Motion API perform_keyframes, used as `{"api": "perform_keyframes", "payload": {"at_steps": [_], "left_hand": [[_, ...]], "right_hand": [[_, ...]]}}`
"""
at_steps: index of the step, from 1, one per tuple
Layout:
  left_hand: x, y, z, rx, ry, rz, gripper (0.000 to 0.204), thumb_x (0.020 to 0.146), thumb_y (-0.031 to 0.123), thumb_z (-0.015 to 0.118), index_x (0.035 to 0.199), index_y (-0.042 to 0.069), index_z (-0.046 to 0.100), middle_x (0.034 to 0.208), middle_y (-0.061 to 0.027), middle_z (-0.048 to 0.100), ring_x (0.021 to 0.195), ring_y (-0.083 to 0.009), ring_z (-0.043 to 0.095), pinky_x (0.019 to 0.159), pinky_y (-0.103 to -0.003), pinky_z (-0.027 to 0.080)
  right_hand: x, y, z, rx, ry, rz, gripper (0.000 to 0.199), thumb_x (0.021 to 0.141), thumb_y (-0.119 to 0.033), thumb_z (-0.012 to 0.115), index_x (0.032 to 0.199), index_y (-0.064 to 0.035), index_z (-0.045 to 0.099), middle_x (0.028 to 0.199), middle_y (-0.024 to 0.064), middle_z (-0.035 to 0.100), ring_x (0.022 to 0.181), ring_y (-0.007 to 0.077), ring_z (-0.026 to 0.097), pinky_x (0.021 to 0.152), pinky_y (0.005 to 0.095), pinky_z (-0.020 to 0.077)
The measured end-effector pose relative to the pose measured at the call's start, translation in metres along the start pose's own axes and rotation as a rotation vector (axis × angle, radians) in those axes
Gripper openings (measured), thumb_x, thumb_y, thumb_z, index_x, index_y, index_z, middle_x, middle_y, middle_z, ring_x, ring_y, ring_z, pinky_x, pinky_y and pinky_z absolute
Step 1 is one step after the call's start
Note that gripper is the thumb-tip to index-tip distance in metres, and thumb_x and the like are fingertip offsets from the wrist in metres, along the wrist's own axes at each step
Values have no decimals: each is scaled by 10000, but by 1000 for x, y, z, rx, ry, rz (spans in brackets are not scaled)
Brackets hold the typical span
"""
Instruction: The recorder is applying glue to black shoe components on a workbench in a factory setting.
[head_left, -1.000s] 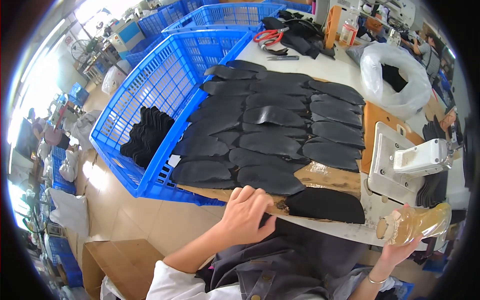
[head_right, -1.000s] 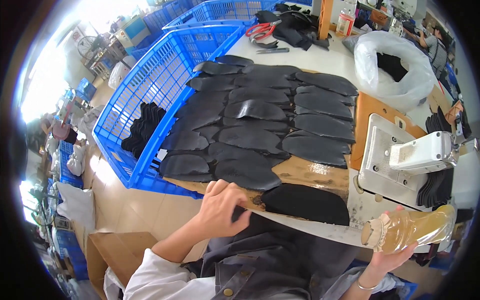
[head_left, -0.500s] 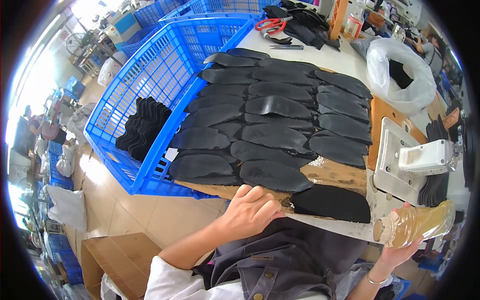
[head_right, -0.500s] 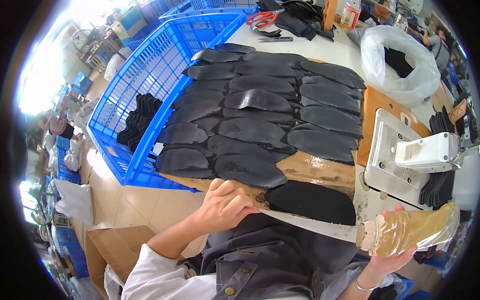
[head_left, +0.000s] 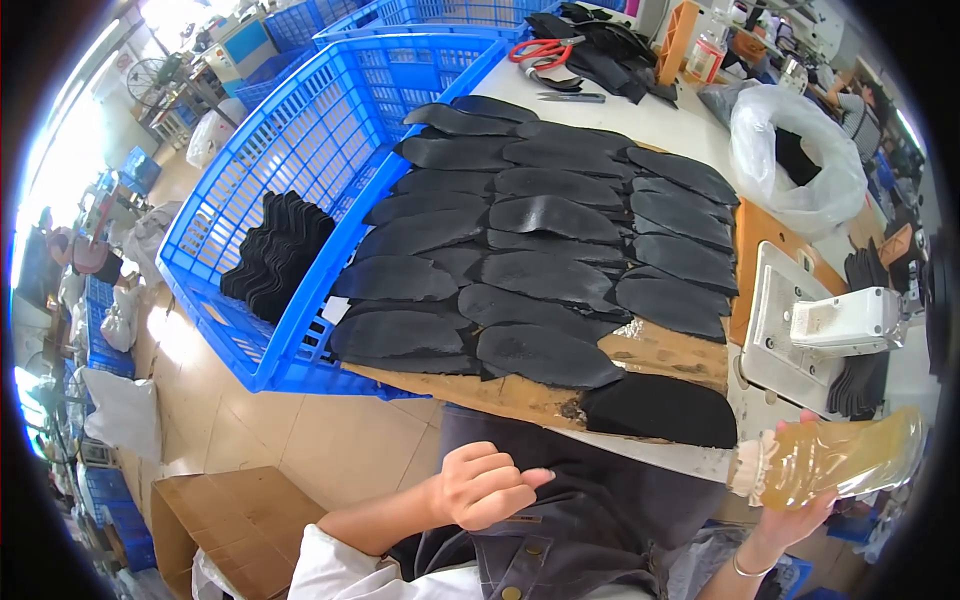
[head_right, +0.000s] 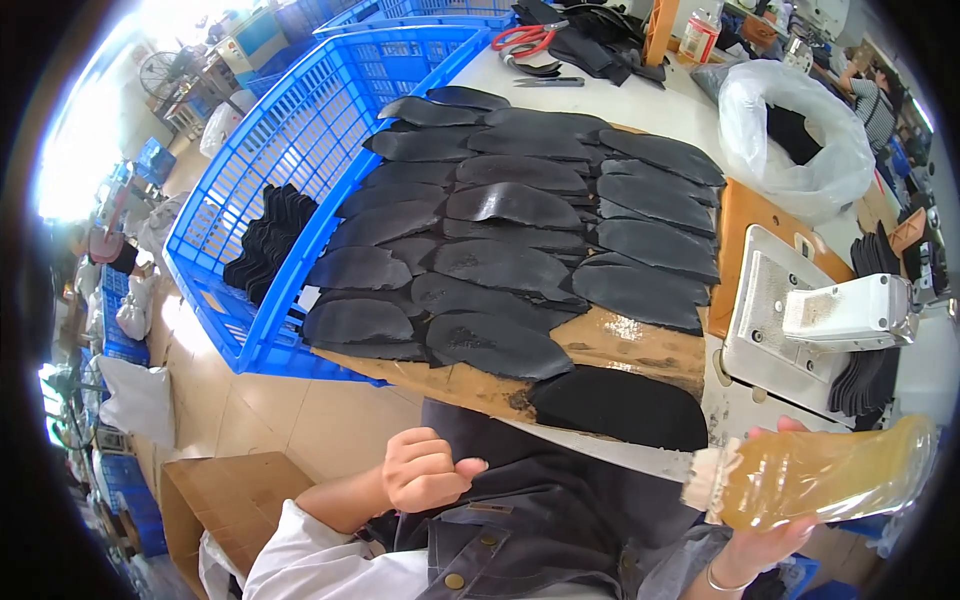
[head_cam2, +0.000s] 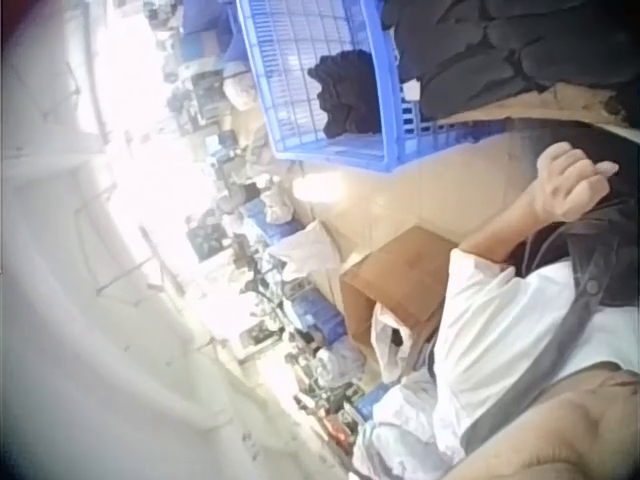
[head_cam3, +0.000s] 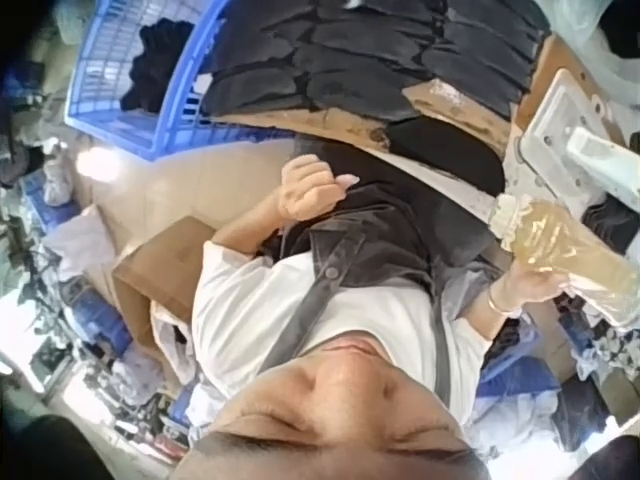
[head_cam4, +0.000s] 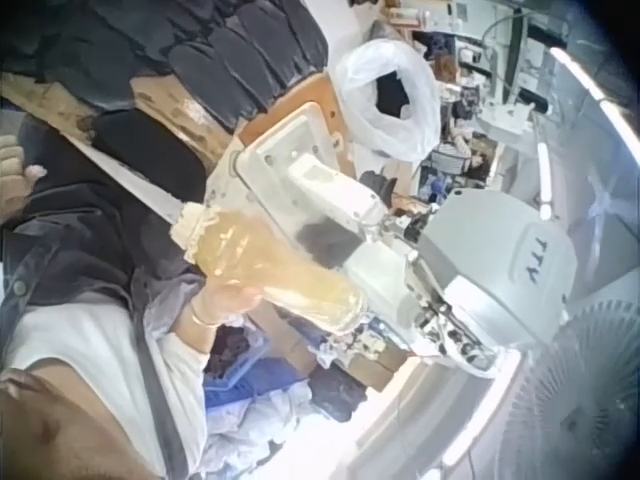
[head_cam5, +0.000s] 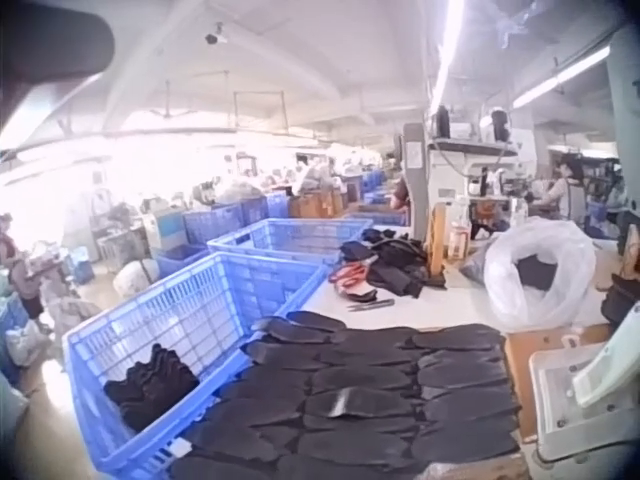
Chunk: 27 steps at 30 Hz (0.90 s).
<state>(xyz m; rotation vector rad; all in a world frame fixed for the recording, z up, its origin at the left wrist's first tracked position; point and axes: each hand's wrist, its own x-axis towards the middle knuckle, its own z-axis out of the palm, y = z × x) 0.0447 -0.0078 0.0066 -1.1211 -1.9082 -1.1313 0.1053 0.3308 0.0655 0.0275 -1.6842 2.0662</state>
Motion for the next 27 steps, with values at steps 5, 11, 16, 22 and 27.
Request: {"api": "perform_keyframes", "payload": {"at_steps": [5, 11, 16, 22, 27], "left_hand": [[26, -9, 0, 114, -58, 28, 251, 684, 38, 689, 914, 67, 593, 670, -1, 478, 554, -120, 439, 509, -253, 324], [13, -25, 18, 411, -126, 90, 381, 697, 101, 604, 1075, 76, 644, 978, -41, 584, 746, -133, 510, 699, -261, 405], [16, -27, 21, 341, -49, 90, 309, 652, 81, 657, 958, 43, 664, 895, -26, 633, 674, -133, 548, 668, -261, 417], [15, -34, 26, 364, -90, 89, 339, 707, 77, 613, 1044, 46, 614, 916, -42, 578, 748, -154, 524, 697, -280, 442], [6, -38, 32, 355, -48, 66, 353, 710, 81, 614, 1061, 63, 587, 909, -31, 574, 782, -154, 522, 696, -283, 440]], "right_hand": [[10, -4, 53, -321, -103, 9, 879, 786, -624, 556, 1358, -19, 275, 1281, 236, 421, 1090, 346, 546, 898, 437, 487], [28, -10, 124, -279, -129, 97, 921, 631, -458, 802, 1270, 35, 358, 1184, 230, 512, 1024, 274, 574, 853, 367, 498], [45, -5, 134, -395, -403, -30, 787, 607, -244, 841, 1226, 23, 436, 1168, 222, 542, 977, 243, 600, 793, 327, 511], [44, -7, 137, -543, -566, 113, 849, 650, -350, 810, 1288, -18, 359, 1245, 191, 466, 1097, 236, 509, 898, 353, 459], [46, -1, 160, -485, -475, -57, 606, 623, -180, 809, 1140, -6, 546, 1103, 148, 596, 953, 208, 615, 834, 326, 500]]}}
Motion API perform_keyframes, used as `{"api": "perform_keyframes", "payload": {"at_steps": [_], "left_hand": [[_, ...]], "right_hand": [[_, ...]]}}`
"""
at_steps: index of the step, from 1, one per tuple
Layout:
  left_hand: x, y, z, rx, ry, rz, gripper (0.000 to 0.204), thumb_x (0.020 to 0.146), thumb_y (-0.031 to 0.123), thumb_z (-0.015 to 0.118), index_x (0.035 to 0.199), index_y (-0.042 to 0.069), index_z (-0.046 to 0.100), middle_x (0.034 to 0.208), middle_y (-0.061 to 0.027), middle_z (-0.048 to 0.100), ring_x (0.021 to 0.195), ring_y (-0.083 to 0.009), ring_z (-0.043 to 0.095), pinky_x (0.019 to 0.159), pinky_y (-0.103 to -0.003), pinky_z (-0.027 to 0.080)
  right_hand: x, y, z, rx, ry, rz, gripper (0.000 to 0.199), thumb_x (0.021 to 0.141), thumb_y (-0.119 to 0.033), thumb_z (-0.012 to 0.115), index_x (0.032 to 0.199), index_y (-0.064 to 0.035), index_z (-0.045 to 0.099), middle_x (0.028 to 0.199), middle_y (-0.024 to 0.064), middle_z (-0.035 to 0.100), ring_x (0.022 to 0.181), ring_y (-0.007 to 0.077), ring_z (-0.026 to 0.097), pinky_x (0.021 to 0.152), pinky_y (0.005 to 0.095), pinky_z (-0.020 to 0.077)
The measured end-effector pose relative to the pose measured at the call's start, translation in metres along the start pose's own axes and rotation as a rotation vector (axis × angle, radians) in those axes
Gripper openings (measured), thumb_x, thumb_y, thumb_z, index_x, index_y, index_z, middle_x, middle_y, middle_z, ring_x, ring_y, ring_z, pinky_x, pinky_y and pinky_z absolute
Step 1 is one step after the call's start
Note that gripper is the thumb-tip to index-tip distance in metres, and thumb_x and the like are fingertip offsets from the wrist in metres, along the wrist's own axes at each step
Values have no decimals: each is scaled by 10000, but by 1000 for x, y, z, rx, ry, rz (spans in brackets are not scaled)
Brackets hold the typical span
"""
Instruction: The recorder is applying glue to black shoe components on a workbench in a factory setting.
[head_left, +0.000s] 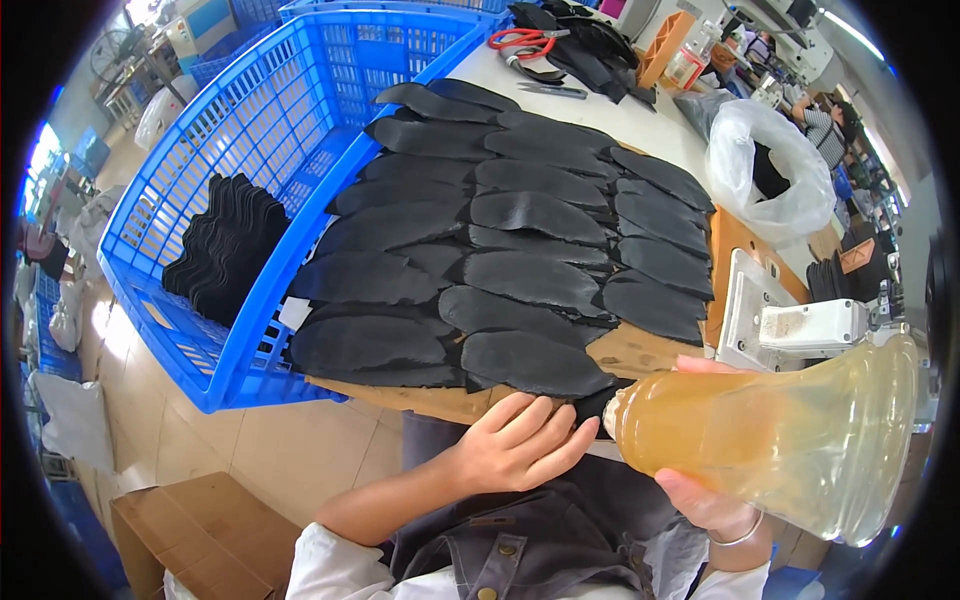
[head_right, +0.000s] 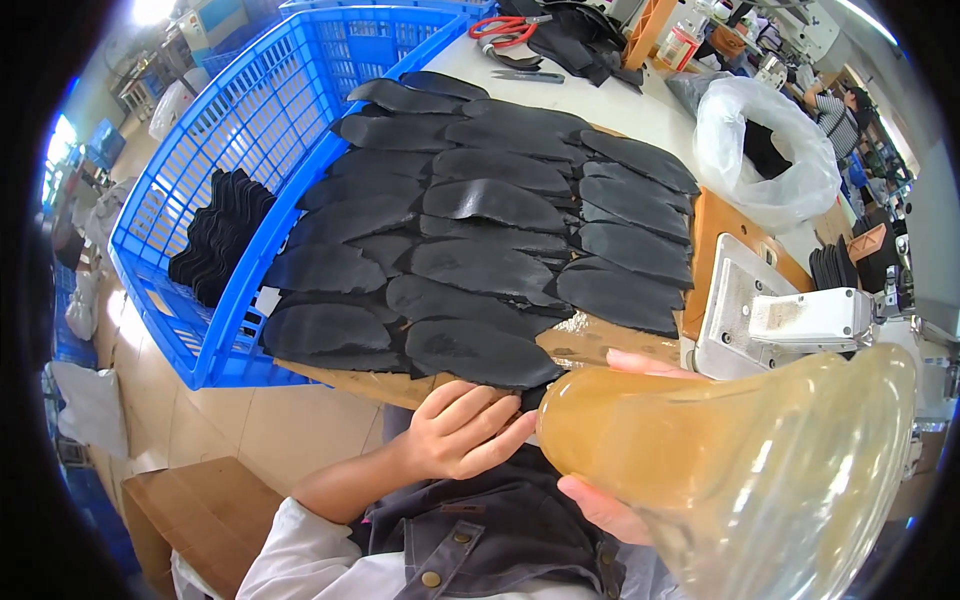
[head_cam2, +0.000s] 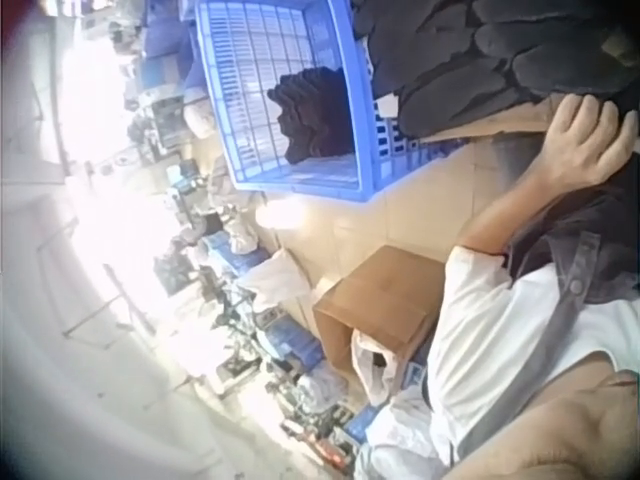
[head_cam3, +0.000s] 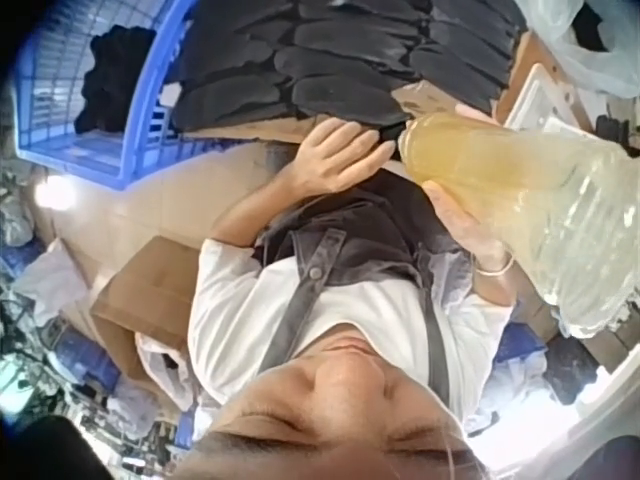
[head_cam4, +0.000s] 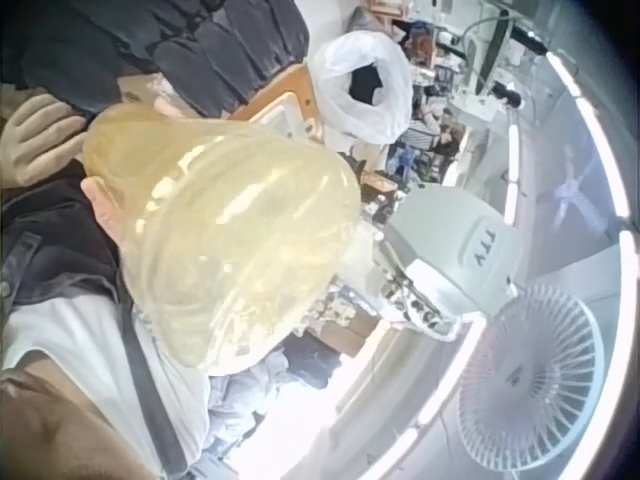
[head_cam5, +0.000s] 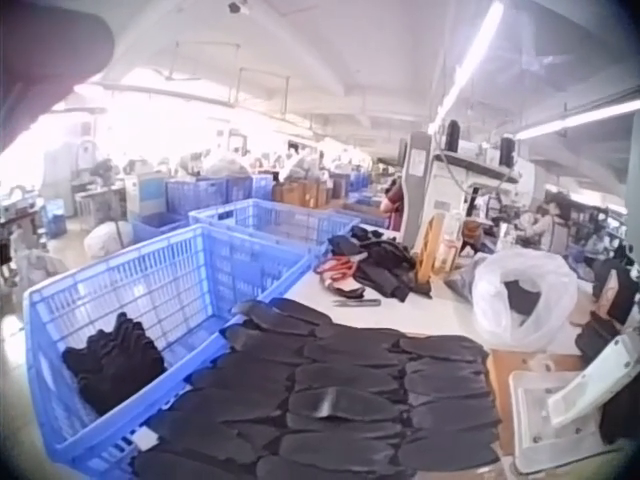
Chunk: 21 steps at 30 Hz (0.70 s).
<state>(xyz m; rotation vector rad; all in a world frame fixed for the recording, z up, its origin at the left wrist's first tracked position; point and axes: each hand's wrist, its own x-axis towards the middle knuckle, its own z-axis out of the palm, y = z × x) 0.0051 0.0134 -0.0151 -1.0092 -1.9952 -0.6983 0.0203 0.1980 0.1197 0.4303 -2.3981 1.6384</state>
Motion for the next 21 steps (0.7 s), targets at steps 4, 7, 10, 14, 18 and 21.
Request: {"api": "perform_keyframes", "payload": {"at_steps": [4, 7, 10, 14, 18, 21], "left_hand": [[0, 1, -1, -17, -16, -22, 354, 711, 84, 612, 1064, 74, 591, 909, -23, 574, 791, -151, 517, 692, -274, 428], [0, 2, -3, -24, -31, -39, 336, 724, 90, 603, 1060, 77, 597, 912, -17, 573, 794, -146, 512, 689, -265, 416], [0, 3, -3, -17, -63, -38, 322, 740, 99, 595, 1061, 83, 601, 915, -10, 572, 799, -140, 517, 691, -260, 413], [0, 5, -1, 7, -54, -36, 323, 739, 111, 598, 1061, 99, 604, 917, -2, 577, 807, -132, 534, 698, -259, 410], [1, 5, -2, 23, -60, -60, 312, 734, 120, 611, 1046, 111, 611, 893, 3, 587, 795, -129, 547, 702, -259, 407], [3, 4, -4, 26, -56, -56, 321, 711, 120, 634, 1031, 115, 614, 870, 9, 594, 778, -130, 557, 692, -259, 404]], "right_hand": [[8, -12, -1, -302, -266, -70, 534, 656, -152, 765, 1127, -27, 548, 974, 68, 643, 943, 194, 611, 935, 372, 441], [2, -7, 6, -96, -133, 70, 505, 667, -146, 749, 1120, -37, 552, 923, 46, 652, 917, 183, 614, 956, 379, 425], [-4, 5, -13, -222, -200, -14, 610, 697, -176, 747, 1207, -24, 449, 1093, 106, 545, 1020, 205, 542, 941, 367, 426], [-20, 10, -28, -316, -105, 55, 720, 749, -159, 723, 1321, 1, 318, 1284, 176, 436, 1141, 249, 470, 946, 372, 415], [-41, 11, -48, -294, 4, 122, 705, 774, -125, 695, 1338, 10, 293, 1276, 183, 450, 1137, 253, 478, 956, 375, 409], [-67, 10, -76, -361, 145, 103, 690, 706, -49, 728, 1293, 19, 371, 1242, 166, 484, 1089, 225, 522, 922, 354, 445]]}}
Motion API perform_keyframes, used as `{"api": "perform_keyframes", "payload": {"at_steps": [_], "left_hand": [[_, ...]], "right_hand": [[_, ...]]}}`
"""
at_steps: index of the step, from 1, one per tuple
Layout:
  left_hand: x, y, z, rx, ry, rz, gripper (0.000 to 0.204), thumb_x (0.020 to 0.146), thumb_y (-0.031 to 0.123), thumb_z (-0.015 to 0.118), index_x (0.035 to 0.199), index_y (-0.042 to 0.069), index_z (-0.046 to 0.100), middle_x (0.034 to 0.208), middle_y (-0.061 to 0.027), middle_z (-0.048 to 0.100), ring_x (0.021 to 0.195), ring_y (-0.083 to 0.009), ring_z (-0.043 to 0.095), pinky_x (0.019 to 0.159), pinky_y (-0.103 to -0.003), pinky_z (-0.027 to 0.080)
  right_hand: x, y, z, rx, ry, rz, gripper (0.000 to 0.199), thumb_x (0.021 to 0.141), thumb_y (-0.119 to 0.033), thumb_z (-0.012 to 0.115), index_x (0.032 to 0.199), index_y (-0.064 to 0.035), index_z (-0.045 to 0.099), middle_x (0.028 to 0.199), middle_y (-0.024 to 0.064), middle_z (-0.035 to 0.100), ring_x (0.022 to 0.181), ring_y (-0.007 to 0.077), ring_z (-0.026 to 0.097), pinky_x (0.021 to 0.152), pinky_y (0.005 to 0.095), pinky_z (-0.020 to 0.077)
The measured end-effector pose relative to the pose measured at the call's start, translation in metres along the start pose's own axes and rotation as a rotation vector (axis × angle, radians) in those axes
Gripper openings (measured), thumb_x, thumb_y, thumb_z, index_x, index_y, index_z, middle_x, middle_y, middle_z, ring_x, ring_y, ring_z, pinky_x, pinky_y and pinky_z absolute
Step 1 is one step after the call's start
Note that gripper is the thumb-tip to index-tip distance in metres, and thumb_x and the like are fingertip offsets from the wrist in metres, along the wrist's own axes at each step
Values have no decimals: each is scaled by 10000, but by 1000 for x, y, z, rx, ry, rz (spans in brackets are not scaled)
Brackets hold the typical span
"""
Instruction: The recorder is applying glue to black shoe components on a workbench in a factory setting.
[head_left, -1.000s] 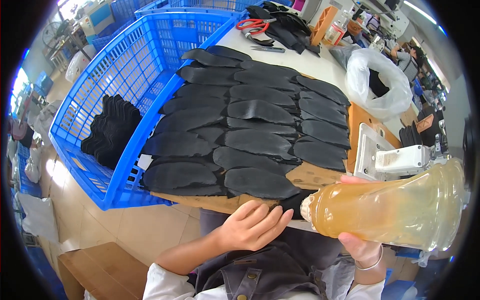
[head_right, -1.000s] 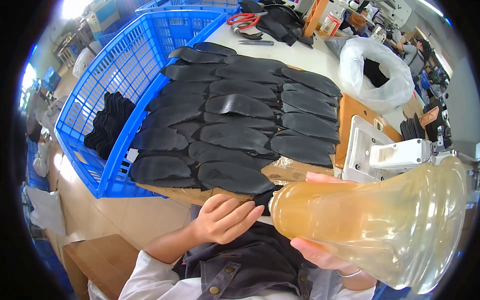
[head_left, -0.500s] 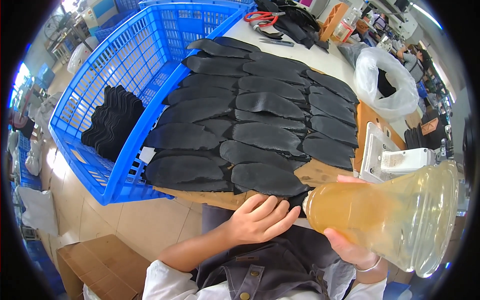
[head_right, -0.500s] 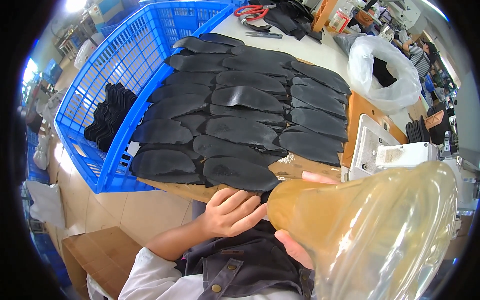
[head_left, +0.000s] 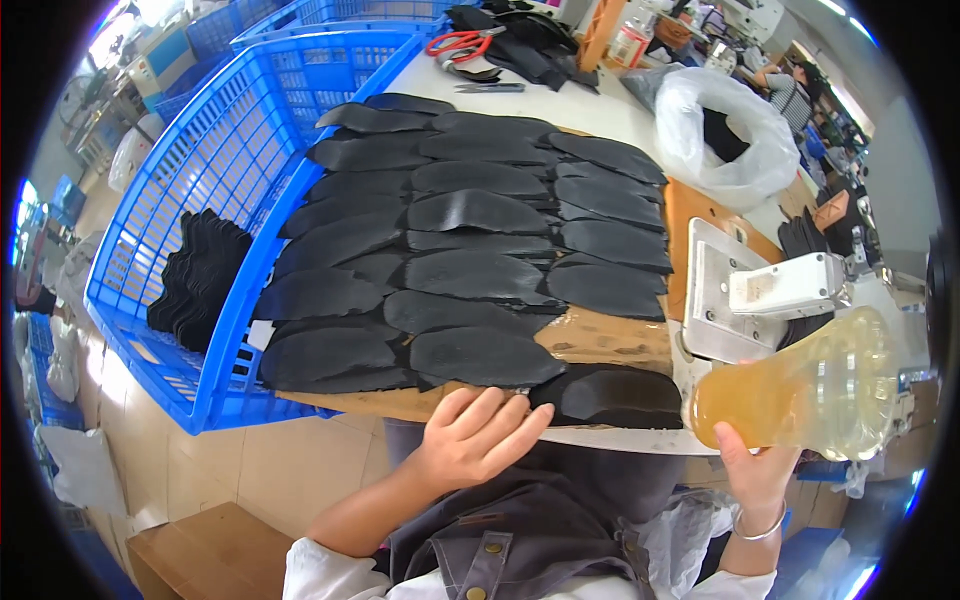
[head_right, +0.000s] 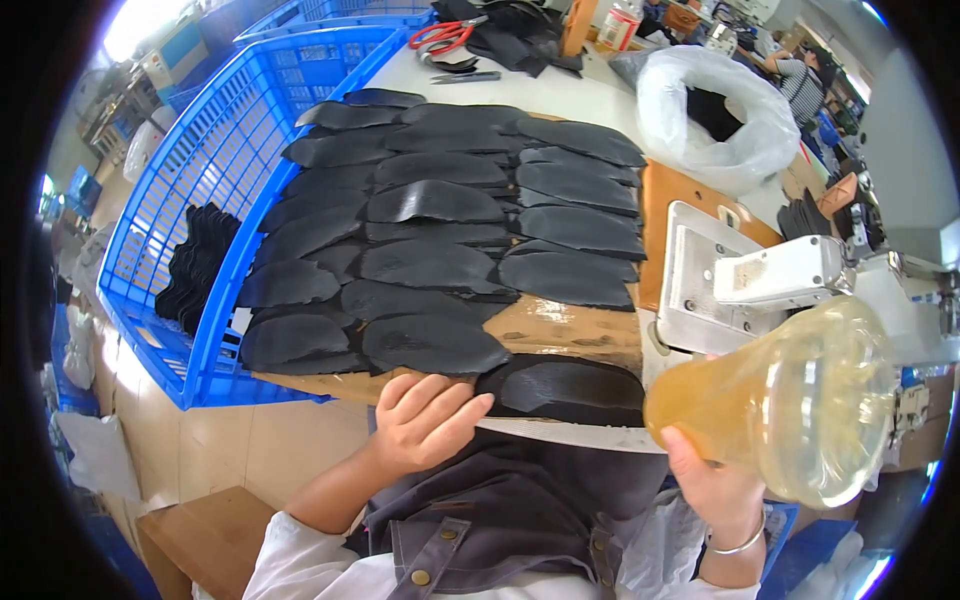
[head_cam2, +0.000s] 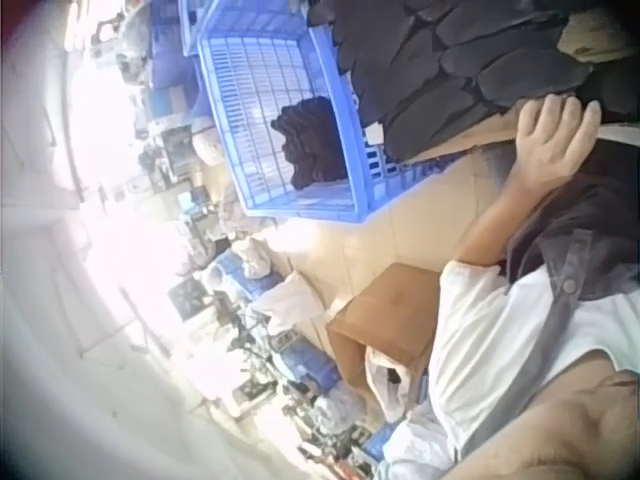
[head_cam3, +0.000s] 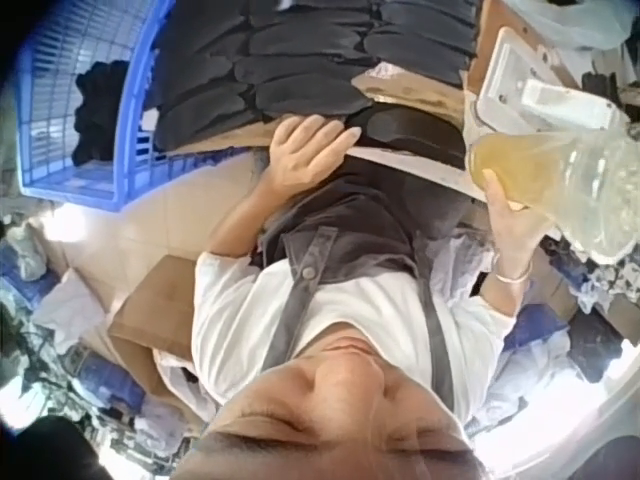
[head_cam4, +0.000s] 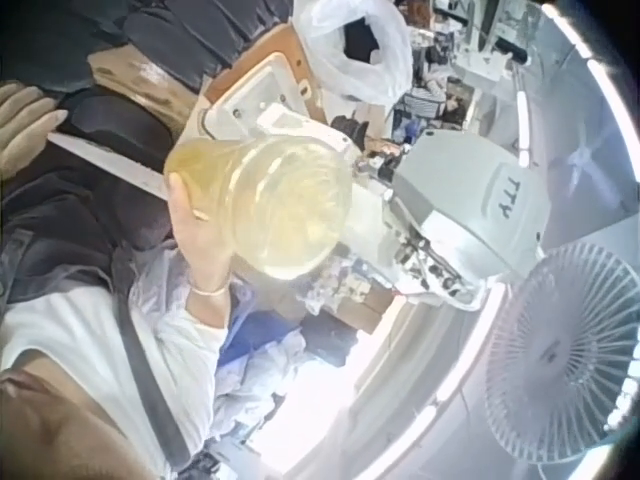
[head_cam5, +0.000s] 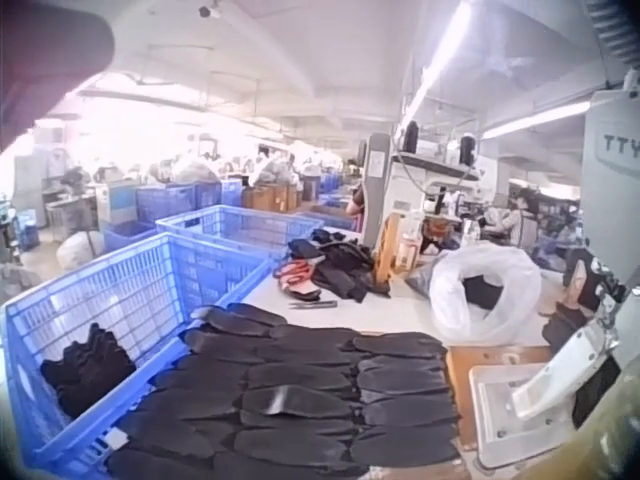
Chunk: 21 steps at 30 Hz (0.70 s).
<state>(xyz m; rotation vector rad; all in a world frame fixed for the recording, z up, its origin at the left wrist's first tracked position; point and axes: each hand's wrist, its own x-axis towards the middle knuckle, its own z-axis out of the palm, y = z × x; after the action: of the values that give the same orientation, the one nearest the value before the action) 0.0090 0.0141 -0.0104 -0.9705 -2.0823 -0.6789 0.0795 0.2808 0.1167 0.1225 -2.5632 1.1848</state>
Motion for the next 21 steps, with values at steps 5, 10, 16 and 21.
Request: {"api": "perform_keyframes", "payload": {"at_steps": [5, 10, 16, 21], "left_hand": [[4, 2, 1, -1, 15, 3, 347, 663, 97, 647, 1008, 119, 620, 843, 15, 590, 761, -130, 559, 674, -267, 400], [-2, 1, 1, -1, 31, 6, 379, 619, 11, 621, 987, 103, 618, 847, 0, 618, 762, -164, 572, 691, -307, 389], [-3, 6, 5, -60, -30, -35, 392, 632, 70, 630, 1021, 114, 612, 887, 9, 592, 773, -157, 547, 696, -301, 398], [2, 8, -2, 31, -53, -43, 323, 659, 71, 627, 979, 115, 640, 870, -2, 581, 783, -158, 533, 711, -297, 388]], "right_hand": [[-19, 5, -22, 79, 348, 54, 741, 674, -112, 772, 1286, 43, 383, 1199, 186, 519, 1083, 244, 537, 897, 357, 471], [20, -34, 37, 327, -28, -68, 746, 684, -190, 781, 1292, 1, 391, 1188, 161, 522, 1052, 226, 550, 864, 335, 487], [20, -35, 19, 58, -189, -107, 759, 649, -147, 796, 1280, -26, 392, 1177, 135, 523, 1022, 196, 555, 847, 314, 490], [1, -26, 8, 94, -135, 170, 705, 666, -87, 755, 1274, -17, 404, 1194, 110, 526, 1037, 186, 548, 869, 316, 478]]}}
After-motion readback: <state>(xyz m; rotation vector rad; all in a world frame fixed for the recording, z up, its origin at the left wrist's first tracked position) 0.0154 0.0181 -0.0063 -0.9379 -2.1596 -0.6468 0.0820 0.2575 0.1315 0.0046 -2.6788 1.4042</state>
